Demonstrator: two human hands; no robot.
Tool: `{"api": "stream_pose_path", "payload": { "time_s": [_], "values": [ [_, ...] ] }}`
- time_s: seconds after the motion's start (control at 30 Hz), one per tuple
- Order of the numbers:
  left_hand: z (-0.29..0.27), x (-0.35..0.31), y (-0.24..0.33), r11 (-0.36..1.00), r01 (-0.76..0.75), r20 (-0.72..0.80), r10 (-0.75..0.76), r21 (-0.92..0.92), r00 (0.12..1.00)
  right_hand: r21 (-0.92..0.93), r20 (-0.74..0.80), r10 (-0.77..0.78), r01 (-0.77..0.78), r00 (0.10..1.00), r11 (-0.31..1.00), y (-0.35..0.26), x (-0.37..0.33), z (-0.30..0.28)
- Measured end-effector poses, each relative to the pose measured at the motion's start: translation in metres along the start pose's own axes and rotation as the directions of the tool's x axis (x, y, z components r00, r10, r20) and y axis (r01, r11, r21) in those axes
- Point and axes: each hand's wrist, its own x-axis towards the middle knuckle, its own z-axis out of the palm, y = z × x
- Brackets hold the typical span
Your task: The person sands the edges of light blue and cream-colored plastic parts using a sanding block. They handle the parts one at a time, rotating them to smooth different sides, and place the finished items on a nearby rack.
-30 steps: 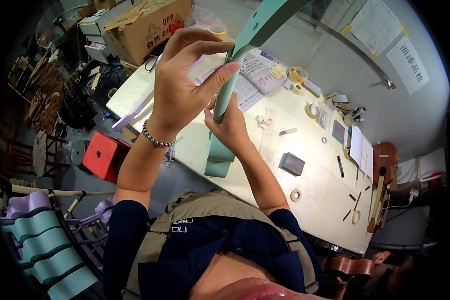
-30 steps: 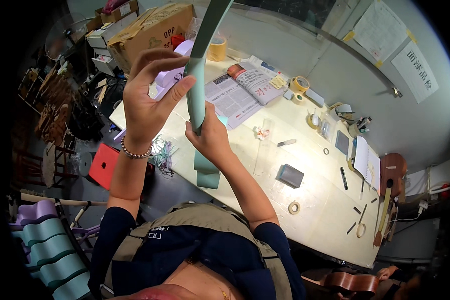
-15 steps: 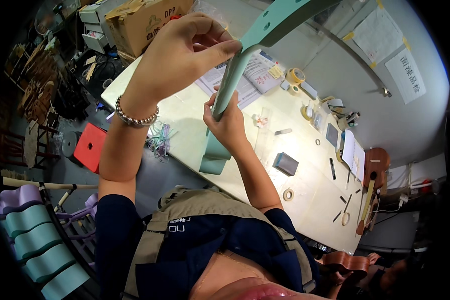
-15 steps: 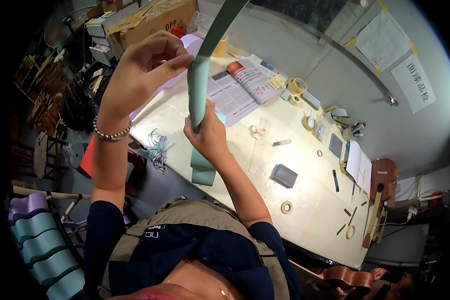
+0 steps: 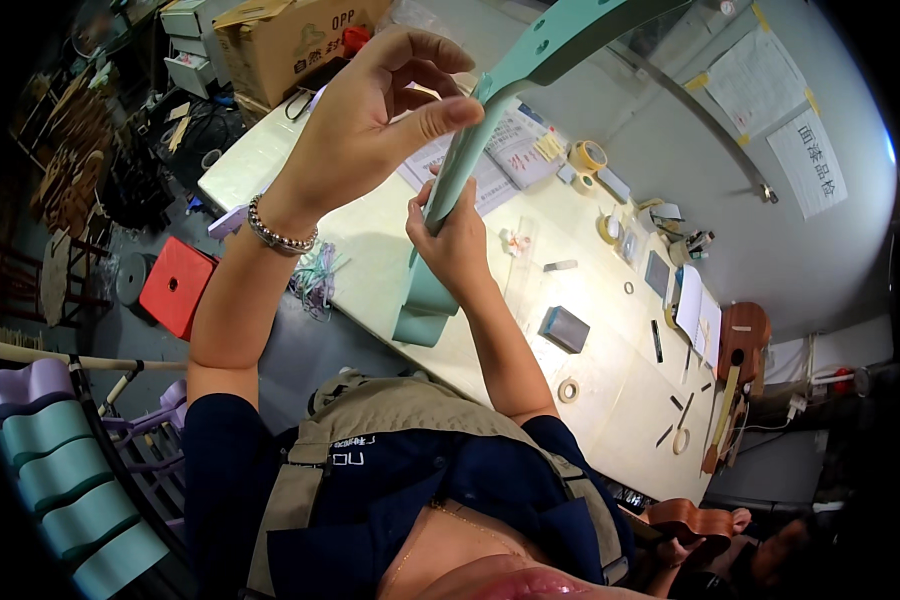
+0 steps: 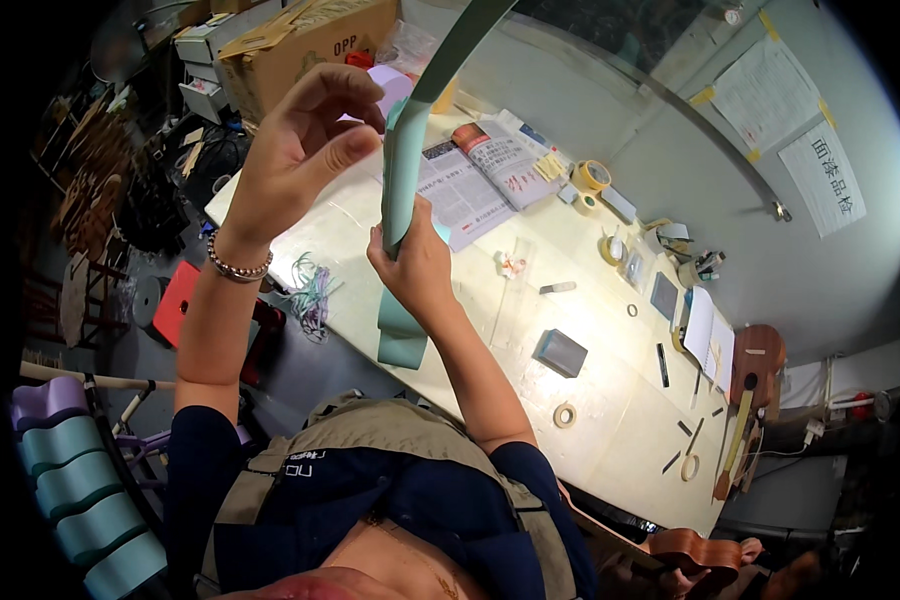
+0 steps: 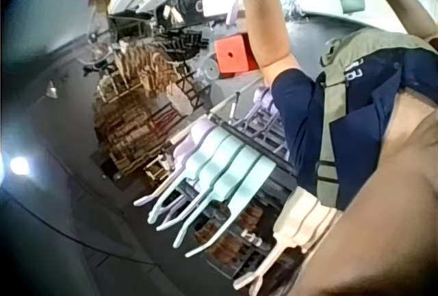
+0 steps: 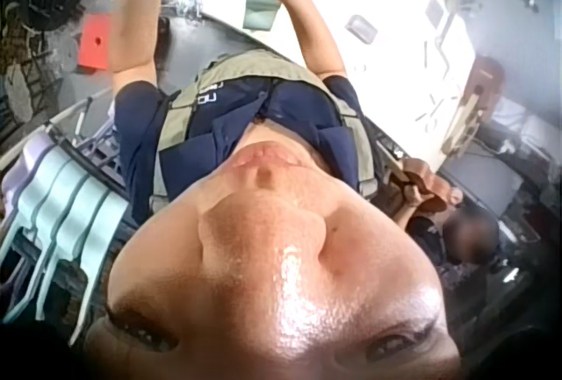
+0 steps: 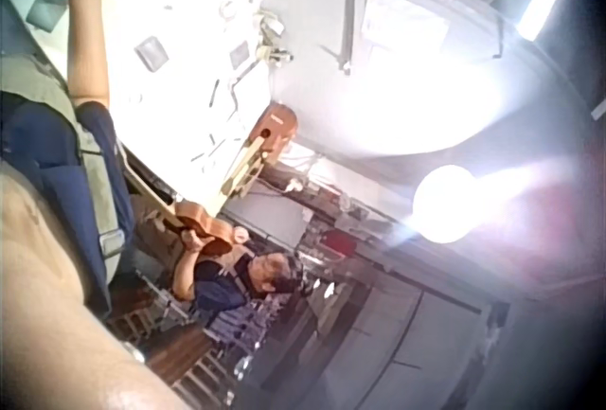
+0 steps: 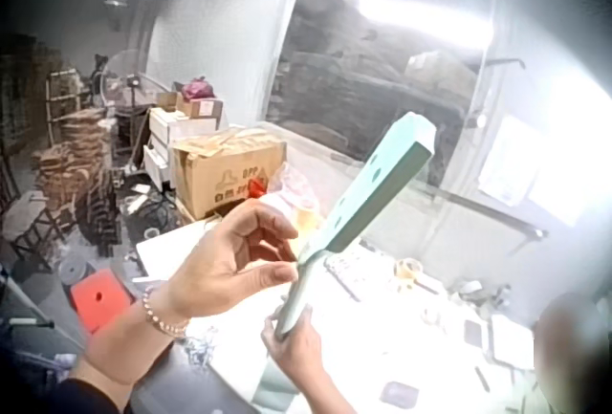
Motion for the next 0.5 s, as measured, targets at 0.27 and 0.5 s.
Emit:
{"api": "stream_pose_path", "payload": {
  "time_s": [0.27,0.5],
  "values": [
    [0.010,-0.001,-0.005,0.975,-0.112,-0.171,0.145,0.190,0.975,-0.013,0.015,0.043,-0.042,0.999,0.999,-0.002,-0.001,-0.003],
    [0.027,-0.012,-0.018,0.808,-0.221,-0.307,0.439,0.546,0.844,0.117,0.098,-0.064,0.052,0.993,0.992,0.004,0.000,-0.009]
  ]
}}
